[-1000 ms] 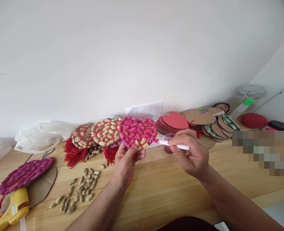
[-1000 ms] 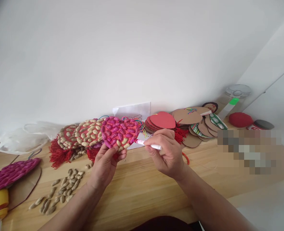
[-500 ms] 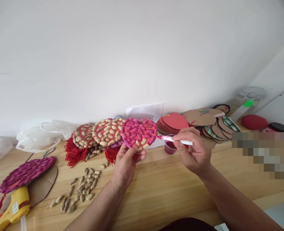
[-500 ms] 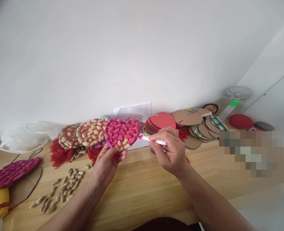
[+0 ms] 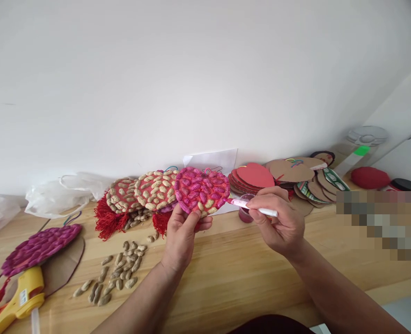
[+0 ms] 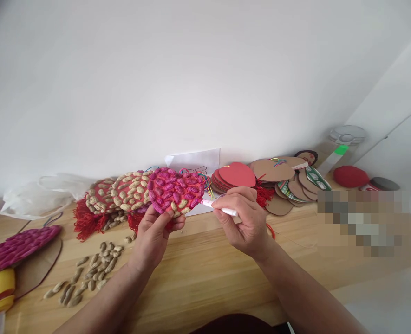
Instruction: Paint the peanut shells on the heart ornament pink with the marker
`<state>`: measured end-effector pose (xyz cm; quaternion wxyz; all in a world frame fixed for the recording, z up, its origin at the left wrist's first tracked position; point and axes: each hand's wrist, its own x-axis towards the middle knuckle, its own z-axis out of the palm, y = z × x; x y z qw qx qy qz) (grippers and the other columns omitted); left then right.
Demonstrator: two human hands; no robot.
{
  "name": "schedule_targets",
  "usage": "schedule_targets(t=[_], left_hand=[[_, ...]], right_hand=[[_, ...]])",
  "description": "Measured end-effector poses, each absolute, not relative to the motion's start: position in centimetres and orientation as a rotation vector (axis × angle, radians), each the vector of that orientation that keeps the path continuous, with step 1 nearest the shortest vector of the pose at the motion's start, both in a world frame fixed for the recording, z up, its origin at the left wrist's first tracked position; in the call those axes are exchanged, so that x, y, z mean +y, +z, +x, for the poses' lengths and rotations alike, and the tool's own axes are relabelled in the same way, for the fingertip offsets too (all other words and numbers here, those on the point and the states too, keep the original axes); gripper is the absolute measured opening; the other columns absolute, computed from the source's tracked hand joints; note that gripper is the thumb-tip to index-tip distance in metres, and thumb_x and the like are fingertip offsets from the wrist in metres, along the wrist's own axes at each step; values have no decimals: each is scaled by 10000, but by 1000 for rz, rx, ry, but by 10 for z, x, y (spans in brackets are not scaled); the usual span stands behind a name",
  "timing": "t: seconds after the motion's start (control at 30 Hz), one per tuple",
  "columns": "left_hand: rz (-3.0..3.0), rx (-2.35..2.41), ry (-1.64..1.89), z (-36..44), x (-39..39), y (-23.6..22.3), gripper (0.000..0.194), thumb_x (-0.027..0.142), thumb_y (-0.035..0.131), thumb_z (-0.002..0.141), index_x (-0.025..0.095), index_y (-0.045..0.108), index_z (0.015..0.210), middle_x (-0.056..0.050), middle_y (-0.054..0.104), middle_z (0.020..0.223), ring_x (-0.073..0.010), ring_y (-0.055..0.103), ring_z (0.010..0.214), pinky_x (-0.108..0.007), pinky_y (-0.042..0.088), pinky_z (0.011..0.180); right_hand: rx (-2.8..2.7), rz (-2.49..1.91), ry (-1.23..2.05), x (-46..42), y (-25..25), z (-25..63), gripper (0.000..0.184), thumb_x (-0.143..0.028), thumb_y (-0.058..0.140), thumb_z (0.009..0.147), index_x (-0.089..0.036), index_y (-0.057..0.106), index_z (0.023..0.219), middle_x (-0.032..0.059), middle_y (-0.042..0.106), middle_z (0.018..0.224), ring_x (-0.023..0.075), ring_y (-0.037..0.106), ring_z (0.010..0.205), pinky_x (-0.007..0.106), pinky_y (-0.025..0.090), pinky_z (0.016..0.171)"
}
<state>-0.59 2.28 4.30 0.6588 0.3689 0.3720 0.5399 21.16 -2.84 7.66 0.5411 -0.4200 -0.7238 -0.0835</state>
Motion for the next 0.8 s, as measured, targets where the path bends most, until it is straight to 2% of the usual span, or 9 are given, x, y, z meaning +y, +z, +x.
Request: schedule_targets(t=[0.17,0.53,0.8], left_hand=[[941,862,1271,-6,22,40,352,337,806,803,179,600,1041,-9,739,879,-162,739,673,-306,631,682],[1003,899,1295,-5,23,38,371,370,798,819,183,602,1072,-18,744,905,-163,749,700,-312,637,710],[1082,916,1313,-4,21,42,356,379,795,820,171,610,1042,-17,748,850,-160,743,698,-324,650,711]], right_hand=[[-1751,-1046,-240,-28,78,211,173,-99,662,872,-228,655,987,18,720,839,212,616,888,415,446,840],[-1755,-1063,-274,-26,78,212,180,-95,655,872,-233,651,987,13,726,836,217,622,886,418,427,849],[-1804,-1055,-229,-29,77,207,155,-123,663,876,-229,653,989,12,722,849,208,628,879,406,425,850]])
